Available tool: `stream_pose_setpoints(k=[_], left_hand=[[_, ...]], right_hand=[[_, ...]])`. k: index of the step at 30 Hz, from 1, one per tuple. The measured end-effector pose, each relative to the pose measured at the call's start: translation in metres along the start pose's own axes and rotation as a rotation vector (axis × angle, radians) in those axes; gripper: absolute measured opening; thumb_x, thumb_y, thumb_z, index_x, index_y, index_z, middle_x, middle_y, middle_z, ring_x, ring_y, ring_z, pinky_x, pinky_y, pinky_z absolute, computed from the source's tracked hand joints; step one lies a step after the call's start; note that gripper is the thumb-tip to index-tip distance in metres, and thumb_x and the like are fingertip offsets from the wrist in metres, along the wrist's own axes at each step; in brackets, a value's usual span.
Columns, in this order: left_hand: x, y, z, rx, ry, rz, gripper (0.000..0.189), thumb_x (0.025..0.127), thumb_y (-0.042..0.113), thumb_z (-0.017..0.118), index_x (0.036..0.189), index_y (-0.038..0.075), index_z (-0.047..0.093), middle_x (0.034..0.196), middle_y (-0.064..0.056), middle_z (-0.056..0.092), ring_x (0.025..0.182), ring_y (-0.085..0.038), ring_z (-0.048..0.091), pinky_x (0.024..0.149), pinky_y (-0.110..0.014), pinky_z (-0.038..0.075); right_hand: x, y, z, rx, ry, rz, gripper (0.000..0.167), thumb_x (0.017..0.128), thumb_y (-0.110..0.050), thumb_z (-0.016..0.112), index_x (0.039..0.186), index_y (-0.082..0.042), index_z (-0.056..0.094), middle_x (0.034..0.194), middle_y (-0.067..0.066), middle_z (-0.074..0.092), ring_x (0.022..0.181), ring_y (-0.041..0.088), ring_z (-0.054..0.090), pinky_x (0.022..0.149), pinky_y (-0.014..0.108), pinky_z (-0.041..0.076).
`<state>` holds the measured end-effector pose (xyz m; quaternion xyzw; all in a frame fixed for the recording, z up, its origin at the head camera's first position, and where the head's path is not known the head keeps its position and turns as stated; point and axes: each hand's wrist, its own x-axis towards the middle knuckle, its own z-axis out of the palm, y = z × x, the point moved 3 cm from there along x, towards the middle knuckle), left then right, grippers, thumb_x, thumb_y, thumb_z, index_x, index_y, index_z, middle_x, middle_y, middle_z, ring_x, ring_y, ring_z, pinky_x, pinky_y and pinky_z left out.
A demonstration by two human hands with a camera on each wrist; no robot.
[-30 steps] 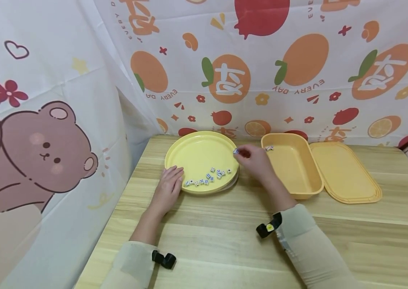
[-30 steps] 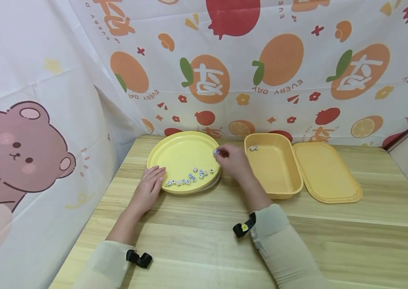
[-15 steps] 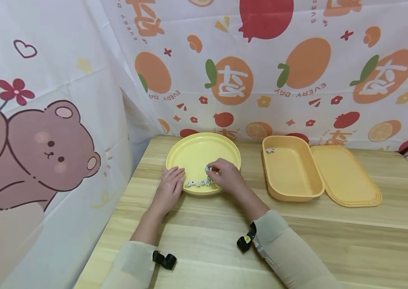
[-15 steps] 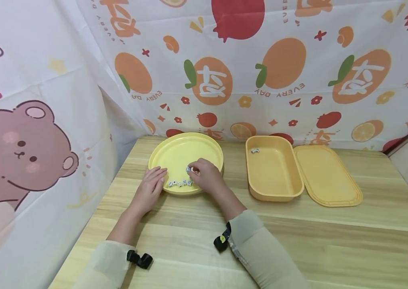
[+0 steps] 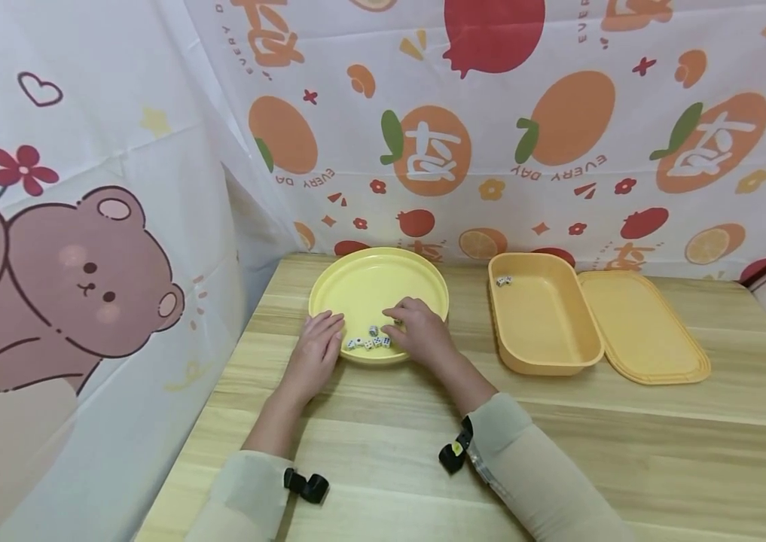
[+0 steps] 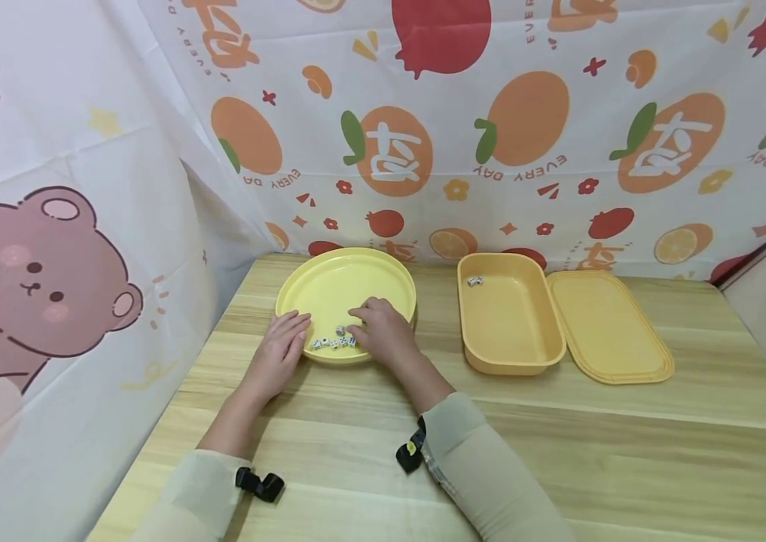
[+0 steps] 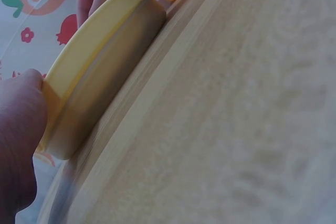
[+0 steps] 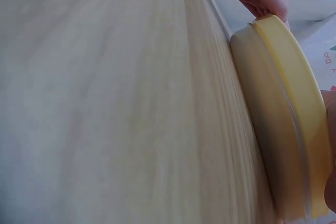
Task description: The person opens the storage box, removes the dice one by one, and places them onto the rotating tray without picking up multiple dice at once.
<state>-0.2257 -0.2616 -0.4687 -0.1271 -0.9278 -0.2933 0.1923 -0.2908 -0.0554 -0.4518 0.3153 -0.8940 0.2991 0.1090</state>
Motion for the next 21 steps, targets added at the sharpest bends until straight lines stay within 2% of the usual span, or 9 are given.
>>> stream_pose_setpoints(k=[3,9,15,21], left_hand=[[0.001,0.001,-0.001,0.003,-0.010,-0.012,0.034,0.103,0.014,0.047,0.127,-0.006,0.061,0.138,-0.016,0.058,0.139,-0.033,0.041,0.121,-0.060,0.017],[0.000,0.000,-0.001,-0.002,-0.008,-0.009,0.034,0.103,0.014,0.048,0.127,-0.007,0.061,0.138,-0.016,0.058,0.139,-0.034,0.041,0.121,-0.061,0.016],[0.000,-0.001,0.000,-0.009,-0.009,-0.010,0.034,0.103,0.014,0.048,0.128,-0.006,0.060,0.139,-0.017,0.057,0.140,-0.034,0.040,0.121,-0.060,0.015],[0.000,-0.002,0.000,-0.012,-0.005,-0.014,0.034,0.102,0.013,0.049,0.128,-0.006,0.061,0.139,-0.016,0.057,0.140,-0.034,0.040,0.121,-0.060,0.016]], right_hand=[[0.000,0.001,-0.002,0.014,0.005,-0.004,0.030,0.090,-0.027,0.072,0.116,-0.013,0.073,0.101,0.000,0.067,0.098,0.018,0.060,0.081,0.033,0.055],[0.001,0.007,-0.017,0.128,0.005,0.009,0.030,0.091,-0.024,0.071,0.116,-0.007,0.072,0.100,0.004,0.068,0.097,0.020,0.062,0.084,0.035,0.056],[0.009,0.027,-0.066,0.112,-0.001,0.094,0.032,0.094,-0.028,0.067,0.121,-0.009,0.069,0.109,0.006,0.069,0.103,0.022,0.063,0.089,0.040,0.055],[0.019,0.078,-0.122,0.113,0.064,0.181,0.031,0.096,-0.024,0.065,0.120,-0.005,0.069,0.113,0.013,0.067,0.100,0.028,0.061,0.085,0.045,0.055]])
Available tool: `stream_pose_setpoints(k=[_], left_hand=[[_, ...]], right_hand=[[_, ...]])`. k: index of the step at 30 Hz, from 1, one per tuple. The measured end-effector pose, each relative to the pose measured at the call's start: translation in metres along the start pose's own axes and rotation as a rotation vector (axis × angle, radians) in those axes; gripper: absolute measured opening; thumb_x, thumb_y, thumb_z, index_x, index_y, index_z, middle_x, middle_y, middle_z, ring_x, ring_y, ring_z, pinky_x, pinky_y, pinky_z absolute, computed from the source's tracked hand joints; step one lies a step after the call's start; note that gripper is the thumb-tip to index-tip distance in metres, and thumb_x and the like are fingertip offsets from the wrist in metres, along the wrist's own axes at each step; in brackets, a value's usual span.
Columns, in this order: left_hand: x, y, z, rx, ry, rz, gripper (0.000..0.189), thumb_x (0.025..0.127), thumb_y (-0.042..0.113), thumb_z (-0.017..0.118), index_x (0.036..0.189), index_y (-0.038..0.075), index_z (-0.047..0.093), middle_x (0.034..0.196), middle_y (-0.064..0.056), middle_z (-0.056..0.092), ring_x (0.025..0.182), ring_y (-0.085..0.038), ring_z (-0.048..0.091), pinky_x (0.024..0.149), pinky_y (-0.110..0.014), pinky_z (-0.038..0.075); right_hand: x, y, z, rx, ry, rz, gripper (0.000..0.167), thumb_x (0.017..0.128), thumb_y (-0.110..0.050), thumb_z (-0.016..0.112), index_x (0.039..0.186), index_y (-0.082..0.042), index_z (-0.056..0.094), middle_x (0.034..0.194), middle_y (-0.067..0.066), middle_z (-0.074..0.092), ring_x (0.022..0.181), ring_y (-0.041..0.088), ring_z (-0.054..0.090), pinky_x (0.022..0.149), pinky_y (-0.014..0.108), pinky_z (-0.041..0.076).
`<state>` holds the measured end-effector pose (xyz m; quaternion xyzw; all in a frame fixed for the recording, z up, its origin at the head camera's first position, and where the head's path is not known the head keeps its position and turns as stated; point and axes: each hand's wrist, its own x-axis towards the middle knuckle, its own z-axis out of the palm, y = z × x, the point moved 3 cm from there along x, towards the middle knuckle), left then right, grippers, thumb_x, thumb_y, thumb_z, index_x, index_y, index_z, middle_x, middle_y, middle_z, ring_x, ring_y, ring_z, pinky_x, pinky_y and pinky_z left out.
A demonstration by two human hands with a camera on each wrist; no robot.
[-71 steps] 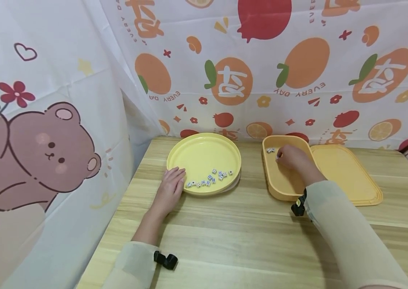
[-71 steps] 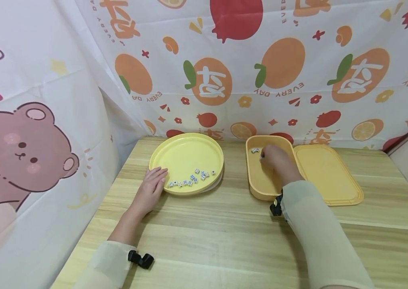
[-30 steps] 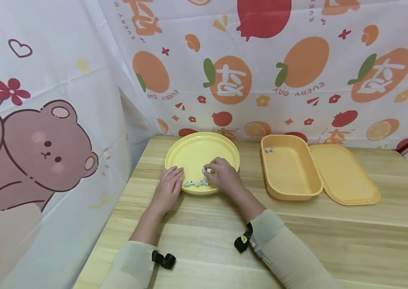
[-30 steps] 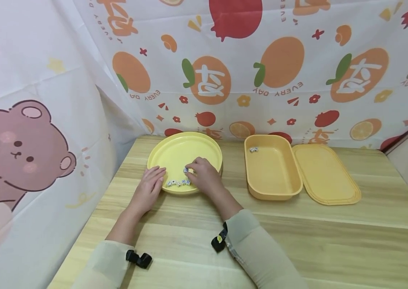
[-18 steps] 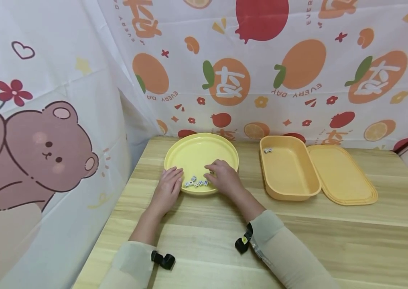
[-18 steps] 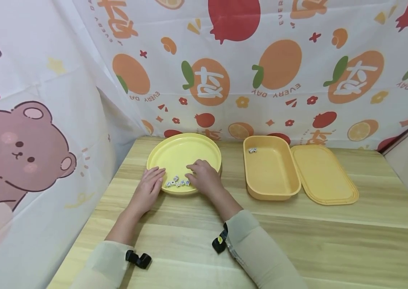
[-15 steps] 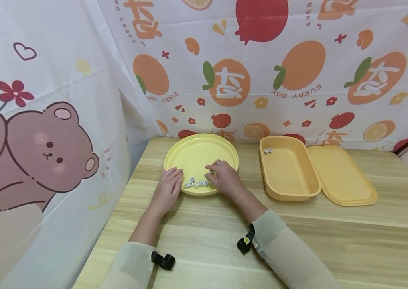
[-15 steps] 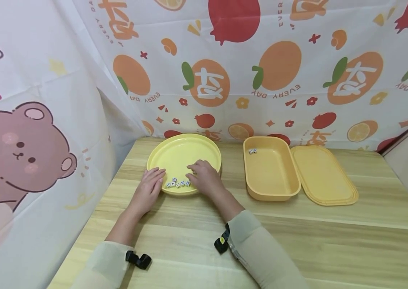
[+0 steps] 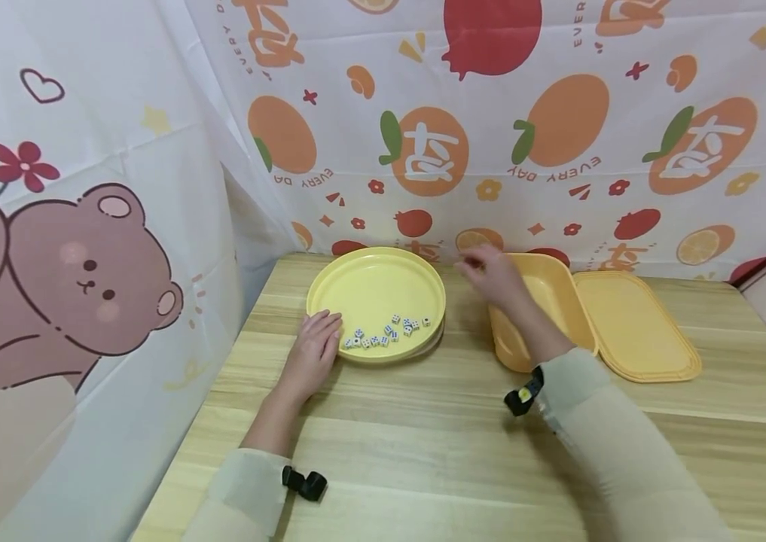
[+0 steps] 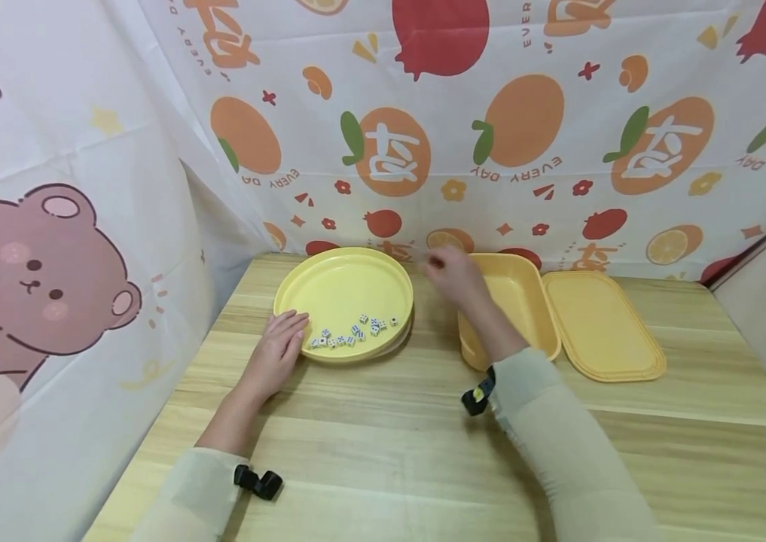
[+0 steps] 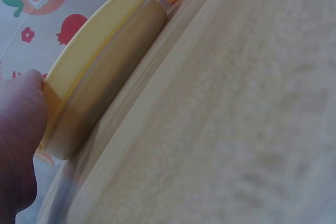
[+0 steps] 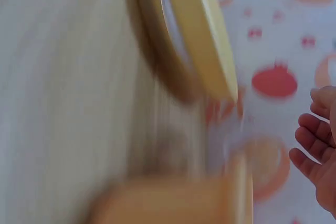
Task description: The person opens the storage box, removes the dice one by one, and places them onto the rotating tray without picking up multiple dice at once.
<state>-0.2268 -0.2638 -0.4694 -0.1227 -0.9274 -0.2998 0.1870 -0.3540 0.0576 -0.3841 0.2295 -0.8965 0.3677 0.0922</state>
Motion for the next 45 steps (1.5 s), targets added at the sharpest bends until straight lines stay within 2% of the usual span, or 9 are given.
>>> stream_pose_setpoints(k=[5,8,12,16,19,23,30,38,45], left_hand=[[0.000,-0.001,-0.002,0.004,0.009,0.014,0.034,0.103,0.014,0.047,0.126,-0.007,0.061,0.137,-0.017,0.059,0.138,-0.035,0.042,0.120,-0.063,0.018],[0.000,-0.002,-0.002,0.005,0.012,0.019,0.035,0.104,0.015,0.046,0.126,-0.007,0.062,0.137,-0.017,0.059,0.137,-0.035,0.042,0.119,-0.063,0.019],[-0.001,-0.001,-0.001,-0.007,0.017,0.014,0.034,0.103,0.014,0.047,0.126,-0.006,0.062,0.137,-0.017,0.059,0.138,-0.034,0.042,0.120,-0.062,0.018],[-0.002,0.000,0.001,-0.023,0.007,0.011,0.034,0.103,0.014,0.047,0.126,-0.007,0.061,0.138,-0.017,0.059,0.138,-0.034,0.042,0.121,-0.061,0.017],[-0.002,0.000,0.003,-0.025,0.007,0.010,0.034,0.103,0.014,0.048,0.126,-0.007,0.061,0.138,-0.017,0.059,0.138,-0.034,0.041,0.121,-0.060,0.017],[-0.001,0.001,0.002,-0.023,0.011,0.011,0.034,0.103,0.015,0.048,0.126,-0.006,0.061,0.138,-0.016,0.058,0.138,-0.034,0.042,0.121,-0.060,0.017],[0.000,0.001,0.001,-0.011,0.001,0.005,0.035,0.103,0.016,0.048,0.127,-0.006,0.061,0.139,-0.016,0.058,0.139,-0.034,0.041,0.121,-0.060,0.016],[0.000,0.001,-0.001,-0.012,0.000,0.008,0.033,0.103,0.014,0.048,0.126,-0.006,0.062,0.138,-0.016,0.059,0.138,-0.034,0.042,0.121,-0.061,0.017],[-0.001,0.002,-0.004,-0.003,0.002,0.009,0.032,0.102,0.012,0.050,0.127,-0.005,0.062,0.138,-0.015,0.059,0.138,-0.033,0.043,0.121,-0.060,0.018]], right_hand=[[0.007,0.052,-0.026,-0.078,-0.043,0.141,0.034,0.098,-0.025,0.060,0.124,-0.003,0.065,0.115,0.016,0.066,0.098,0.030,0.059,0.084,0.046,0.052],[0.006,0.079,-0.029,-0.164,-0.111,0.211,0.036,0.098,-0.024,0.058,0.126,-0.002,0.062,0.108,0.017,0.064,0.092,0.029,0.056,0.079,0.042,0.049],[0.000,0.101,-0.025,-0.225,-0.213,0.226,0.038,0.096,-0.021,0.060,0.128,0.000,0.060,0.100,0.019,0.064,0.084,0.031,0.055,0.073,0.042,0.047],[-0.008,0.114,-0.015,-0.198,-0.317,0.252,0.045,0.095,-0.016,0.060,0.137,-0.001,0.052,0.118,0.023,0.062,0.095,0.033,0.057,0.089,0.049,0.050],[-0.011,0.119,-0.008,-0.178,-0.358,0.263,0.052,0.096,-0.015,0.059,0.144,-0.003,0.044,0.132,0.024,0.056,0.109,0.036,0.054,0.103,0.053,0.044],[-0.010,0.118,-0.004,-0.187,-0.365,0.241,0.049,0.095,-0.014,0.059,0.141,-0.002,0.047,0.135,0.026,0.054,0.119,0.040,0.052,0.108,0.057,0.040],[-0.009,0.123,-0.002,-0.227,-0.372,0.298,0.030,0.096,-0.018,0.060,0.118,0.002,0.063,0.112,0.023,0.064,0.098,0.035,0.058,0.088,0.048,0.050],[-0.009,0.119,-0.004,-0.225,-0.370,0.326,0.027,0.094,-0.016,0.063,0.112,0.003,0.069,0.108,0.020,0.068,0.092,0.029,0.058,0.082,0.041,0.051],[-0.008,0.112,-0.014,-0.225,-0.278,0.334,0.016,0.090,-0.013,0.066,0.098,-0.001,0.071,0.096,0.015,0.068,0.084,0.028,0.058,0.076,0.038,0.050]])
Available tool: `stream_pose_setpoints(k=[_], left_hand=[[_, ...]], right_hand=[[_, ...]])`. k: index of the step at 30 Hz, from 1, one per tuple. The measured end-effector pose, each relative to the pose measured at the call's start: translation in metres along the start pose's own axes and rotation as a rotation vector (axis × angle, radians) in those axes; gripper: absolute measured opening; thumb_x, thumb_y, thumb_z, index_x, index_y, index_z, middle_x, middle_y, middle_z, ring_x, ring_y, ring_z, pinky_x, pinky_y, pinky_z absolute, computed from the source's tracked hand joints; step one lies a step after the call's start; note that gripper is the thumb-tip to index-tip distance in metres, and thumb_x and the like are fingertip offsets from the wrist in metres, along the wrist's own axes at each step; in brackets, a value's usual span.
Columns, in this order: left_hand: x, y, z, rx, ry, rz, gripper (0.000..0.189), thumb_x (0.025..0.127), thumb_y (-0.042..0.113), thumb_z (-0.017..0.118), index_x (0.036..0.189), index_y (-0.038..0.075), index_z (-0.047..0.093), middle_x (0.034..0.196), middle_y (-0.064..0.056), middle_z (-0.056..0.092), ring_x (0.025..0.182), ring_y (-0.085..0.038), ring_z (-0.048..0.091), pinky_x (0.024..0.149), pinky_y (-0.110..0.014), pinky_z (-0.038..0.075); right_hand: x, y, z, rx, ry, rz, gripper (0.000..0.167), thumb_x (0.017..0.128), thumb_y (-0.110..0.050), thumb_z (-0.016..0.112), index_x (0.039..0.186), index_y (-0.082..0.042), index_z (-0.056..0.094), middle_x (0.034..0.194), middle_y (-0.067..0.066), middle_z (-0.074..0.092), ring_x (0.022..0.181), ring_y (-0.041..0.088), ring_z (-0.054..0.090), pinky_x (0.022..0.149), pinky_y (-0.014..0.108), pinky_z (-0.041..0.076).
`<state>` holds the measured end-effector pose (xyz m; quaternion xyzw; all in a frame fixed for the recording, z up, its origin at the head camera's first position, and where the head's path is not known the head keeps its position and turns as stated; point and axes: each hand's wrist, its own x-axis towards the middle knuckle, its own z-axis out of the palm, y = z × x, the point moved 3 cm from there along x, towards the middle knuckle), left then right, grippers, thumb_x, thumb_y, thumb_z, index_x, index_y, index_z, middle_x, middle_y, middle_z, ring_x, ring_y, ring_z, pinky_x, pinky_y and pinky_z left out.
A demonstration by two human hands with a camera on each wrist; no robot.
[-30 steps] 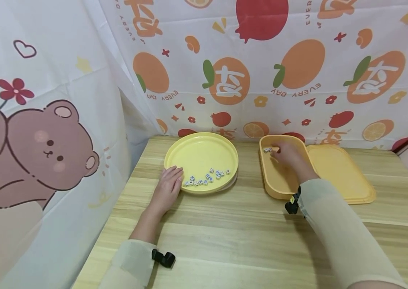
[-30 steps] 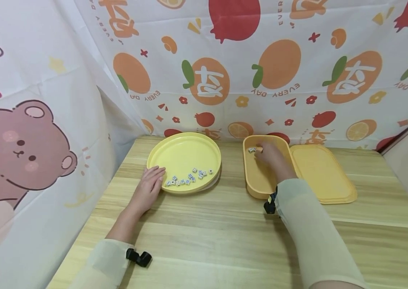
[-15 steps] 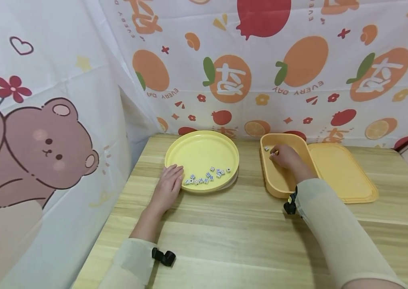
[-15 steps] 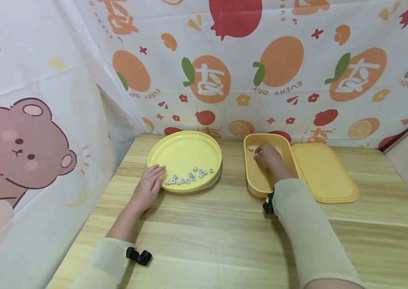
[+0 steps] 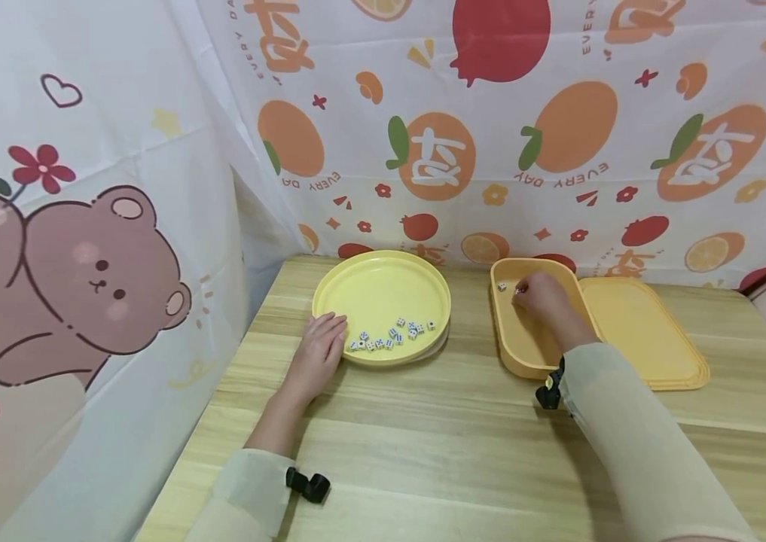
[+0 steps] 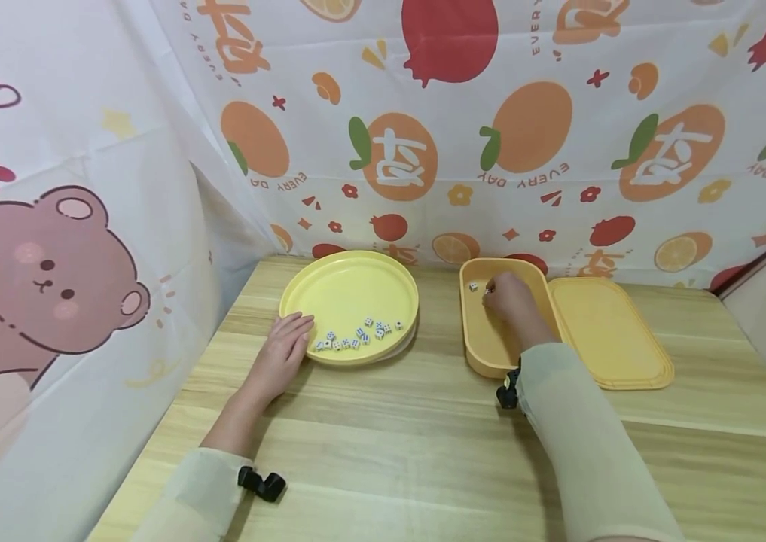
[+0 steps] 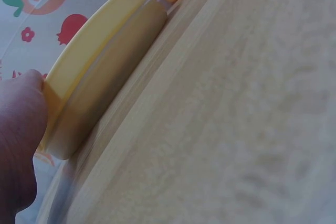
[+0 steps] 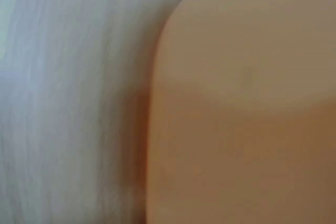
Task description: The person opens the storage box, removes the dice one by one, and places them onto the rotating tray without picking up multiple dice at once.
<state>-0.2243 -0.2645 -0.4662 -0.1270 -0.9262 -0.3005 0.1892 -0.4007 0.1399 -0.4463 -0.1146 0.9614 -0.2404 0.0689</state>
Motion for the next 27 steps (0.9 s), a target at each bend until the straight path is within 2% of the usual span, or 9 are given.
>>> stream_pose_setpoints(k=[8,13,17,21,27], left_hand=[[-0.001,-0.001,0.001,0.000,-0.006,0.000,0.033,0.103,0.013,0.049,0.127,-0.005,0.062,0.137,-0.015,0.059,0.138,-0.033,0.042,0.123,-0.057,0.016],[0.000,-0.002,0.002,0.000,0.000,0.011,0.033,0.103,0.013,0.049,0.126,-0.006,0.062,0.137,-0.016,0.060,0.138,-0.033,0.043,0.121,-0.059,0.017],[0.000,-0.002,0.002,-0.004,-0.001,0.011,0.033,0.103,0.014,0.048,0.126,-0.006,0.062,0.137,-0.016,0.059,0.138,-0.033,0.042,0.121,-0.059,0.017],[0.001,-0.004,0.002,-0.007,-0.002,0.006,0.034,0.104,0.015,0.048,0.127,-0.006,0.061,0.138,-0.016,0.059,0.138,-0.033,0.042,0.122,-0.058,0.015],[0.000,-0.004,0.004,-0.012,0.004,0.002,0.034,0.103,0.014,0.048,0.127,-0.006,0.061,0.138,-0.017,0.058,0.138,-0.034,0.042,0.121,-0.060,0.016]], right_hand=[[-0.009,-0.017,-0.010,0.179,0.209,-0.053,0.022,0.093,-0.023,0.067,0.102,-0.004,0.070,0.097,0.013,0.072,0.084,0.023,0.065,0.073,0.033,0.054],[-0.019,-0.044,-0.010,0.278,0.327,-0.098,0.027,0.092,-0.029,0.070,0.104,-0.006,0.072,0.096,0.012,0.074,0.086,0.023,0.068,0.070,0.032,0.055],[-0.025,-0.073,-0.003,0.403,0.400,-0.207,0.024,0.089,-0.023,0.073,0.106,-0.005,0.073,0.095,0.011,0.074,0.086,0.022,0.069,0.071,0.030,0.058],[-0.031,-0.106,0.010,0.505,0.414,-0.310,0.021,0.087,-0.016,0.076,0.104,-0.003,0.074,0.093,0.011,0.074,0.084,0.020,0.069,0.073,0.025,0.059],[-0.038,-0.147,0.046,0.592,0.359,-0.345,0.022,0.087,-0.019,0.076,0.104,-0.005,0.074,0.090,0.007,0.074,0.080,0.016,0.069,0.071,0.022,0.059]])
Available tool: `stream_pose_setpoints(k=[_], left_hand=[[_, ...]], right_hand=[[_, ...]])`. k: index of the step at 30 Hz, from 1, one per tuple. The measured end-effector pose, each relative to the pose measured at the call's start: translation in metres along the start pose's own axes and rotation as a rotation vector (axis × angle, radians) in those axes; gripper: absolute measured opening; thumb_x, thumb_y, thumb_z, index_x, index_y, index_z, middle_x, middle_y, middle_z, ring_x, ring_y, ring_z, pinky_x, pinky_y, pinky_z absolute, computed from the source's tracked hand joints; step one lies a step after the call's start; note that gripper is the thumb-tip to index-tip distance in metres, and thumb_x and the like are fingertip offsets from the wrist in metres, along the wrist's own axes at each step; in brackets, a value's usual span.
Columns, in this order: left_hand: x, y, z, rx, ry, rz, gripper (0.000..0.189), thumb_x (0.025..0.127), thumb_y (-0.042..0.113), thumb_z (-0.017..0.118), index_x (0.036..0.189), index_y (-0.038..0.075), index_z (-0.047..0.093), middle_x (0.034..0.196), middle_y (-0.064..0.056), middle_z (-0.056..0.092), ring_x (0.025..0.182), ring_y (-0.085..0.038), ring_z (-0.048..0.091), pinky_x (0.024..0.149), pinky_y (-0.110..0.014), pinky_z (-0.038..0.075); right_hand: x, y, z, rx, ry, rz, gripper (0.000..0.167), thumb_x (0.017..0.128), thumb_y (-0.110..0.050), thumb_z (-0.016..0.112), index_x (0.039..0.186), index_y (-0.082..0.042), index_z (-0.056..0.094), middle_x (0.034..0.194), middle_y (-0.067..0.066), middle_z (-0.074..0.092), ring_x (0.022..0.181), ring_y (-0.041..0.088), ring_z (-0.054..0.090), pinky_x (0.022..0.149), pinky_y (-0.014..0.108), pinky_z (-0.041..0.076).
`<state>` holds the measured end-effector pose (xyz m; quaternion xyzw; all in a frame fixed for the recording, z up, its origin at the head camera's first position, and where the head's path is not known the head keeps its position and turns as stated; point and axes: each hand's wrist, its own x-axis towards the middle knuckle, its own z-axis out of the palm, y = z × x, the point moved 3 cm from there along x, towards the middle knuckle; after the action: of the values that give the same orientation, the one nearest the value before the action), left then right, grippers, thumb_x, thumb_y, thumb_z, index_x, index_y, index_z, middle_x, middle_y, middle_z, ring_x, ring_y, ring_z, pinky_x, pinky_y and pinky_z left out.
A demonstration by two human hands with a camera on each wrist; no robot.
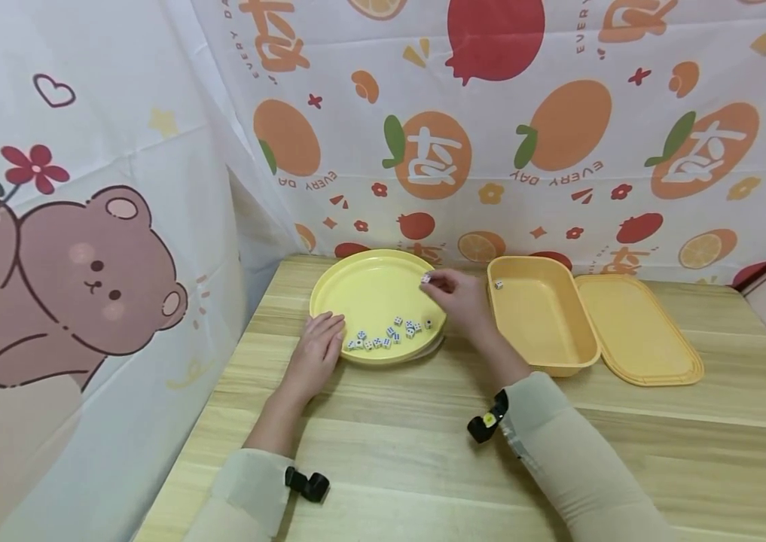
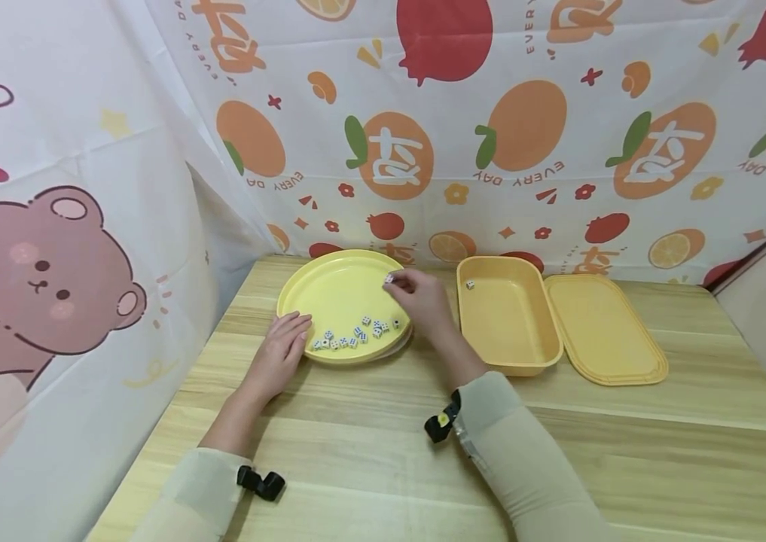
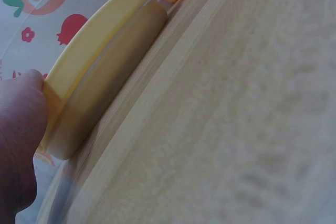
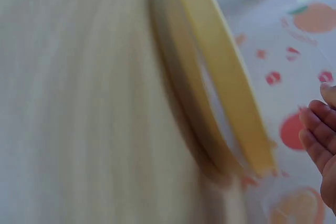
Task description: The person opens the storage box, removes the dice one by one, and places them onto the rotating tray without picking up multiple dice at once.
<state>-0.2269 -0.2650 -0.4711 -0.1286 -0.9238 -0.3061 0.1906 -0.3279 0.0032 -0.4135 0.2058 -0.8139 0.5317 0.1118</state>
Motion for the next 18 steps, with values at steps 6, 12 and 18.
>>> stream_pose_setpoints(k=[6,12,18], left_hand=[[-0.002,0.004,0.001,-0.003,0.001,0.000,0.033,0.102,0.013,0.049,0.126,-0.006,0.062,0.137,-0.017,0.059,0.137,-0.034,0.043,0.120,-0.061,0.018],[-0.002,0.005,0.001,-0.004,-0.004,-0.004,0.034,0.103,0.014,0.048,0.127,-0.006,0.062,0.138,-0.016,0.059,0.138,-0.034,0.042,0.121,-0.060,0.018],[0.000,0.004,-0.003,-0.004,0.001,-0.010,0.034,0.103,0.014,0.048,0.127,-0.006,0.061,0.138,-0.016,0.058,0.139,-0.033,0.041,0.121,-0.059,0.016]], right_hand=[[-0.016,-0.006,0.046,-0.021,-0.050,-0.054,0.020,0.088,-0.019,0.076,0.104,-0.008,0.074,0.085,0.002,0.071,0.074,0.010,0.063,0.066,0.020,0.056],[-0.022,-0.005,0.069,-0.178,-0.083,-0.188,0.019,0.087,-0.020,0.076,0.104,-0.011,0.076,0.067,-0.001,0.052,0.062,0.010,0.045,0.053,0.020,0.038],[-0.023,-0.007,0.077,-0.325,-0.190,-0.161,0.023,0.090,-0.026,0.073,0.112,-0.019,0.076,0.065,-0.007,0.053,0.057,0.007,0.043,0.051,0.019,0.035]])
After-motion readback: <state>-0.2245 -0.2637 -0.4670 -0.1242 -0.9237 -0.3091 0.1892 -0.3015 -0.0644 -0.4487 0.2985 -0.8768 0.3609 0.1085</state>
